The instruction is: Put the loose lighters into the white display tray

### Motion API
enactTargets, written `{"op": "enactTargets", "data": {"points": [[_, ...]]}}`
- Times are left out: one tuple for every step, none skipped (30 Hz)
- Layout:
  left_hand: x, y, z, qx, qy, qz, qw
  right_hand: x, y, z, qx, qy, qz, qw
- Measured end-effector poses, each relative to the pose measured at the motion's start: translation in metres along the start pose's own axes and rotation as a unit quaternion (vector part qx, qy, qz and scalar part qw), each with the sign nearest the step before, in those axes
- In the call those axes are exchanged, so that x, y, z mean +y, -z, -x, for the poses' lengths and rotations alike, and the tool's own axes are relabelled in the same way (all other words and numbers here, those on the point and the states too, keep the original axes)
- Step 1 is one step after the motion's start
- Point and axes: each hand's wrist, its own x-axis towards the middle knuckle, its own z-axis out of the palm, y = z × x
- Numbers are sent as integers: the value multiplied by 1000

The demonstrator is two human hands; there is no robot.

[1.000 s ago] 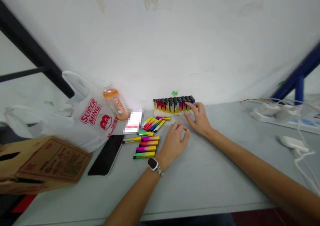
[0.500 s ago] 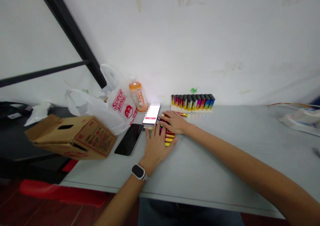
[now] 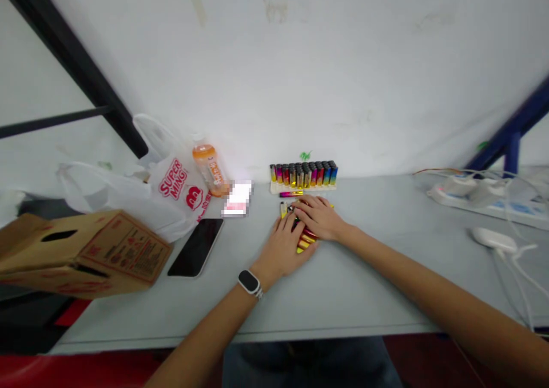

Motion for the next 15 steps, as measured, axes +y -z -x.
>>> {"op": "enactTargets", "data": {"points": [[1, -3, -8, -3, -14, 3, 1000, 6, 3, 3, 7, -16, 6, 1000], [2, -5, -17, -2, -28, 9, 1000, 13, 6, 6, 15, -32, 11, 999], [2, -8, -25, 3, -42, 15, 999, 18, 8, 7, 23, -47, 14, 999], [2, -10, -32, 6, -52, 19, 998, 24, 10, 8, 30, -59, 16, 998], [1, -12, -39, 3, -57, 22, 998, 28, 11, 7, 38, -70, 18, 997], [0, -13, -45, 3, -58, 22, 998, 32, 11, 6, 46, -79, 19, 996], [-1, -14, -50, 4, -59, 20, 998, 35, 11, 5, 53, -85, 20, 995], [-2, -15, -53, 6, -58, 18, 998, 37, 11, 4, 61, -88, 21, 994], [-3, -14, -56, 13, -55, 16, 998, 38, 11, 2, 71, -90, 22, 993], [-4, -14, -58, 22, -50, 14, 998, 38, 11, 1, 83, -90, 23, 992], [-5, -12, -58, 34, -43, 12, 998, 37, 12, 1, 100, -91, 22, 991], [-6, -10, -57, 48, -33, 11, 998, 36, 13, 1, 118, -90, 22, 989], [-8, -6, -56, 62, -21, 10, 998, 34, 15, 2, 136, -90, 22, 986], [-10, -2, -53, 74, -11, 12, 997, 32, 17, 3, 150, -90, 22, 984], [-13, 2, -50, 82, -1, 20, 996, 30, 20, 5, 160, -90, 20, 983]]}}
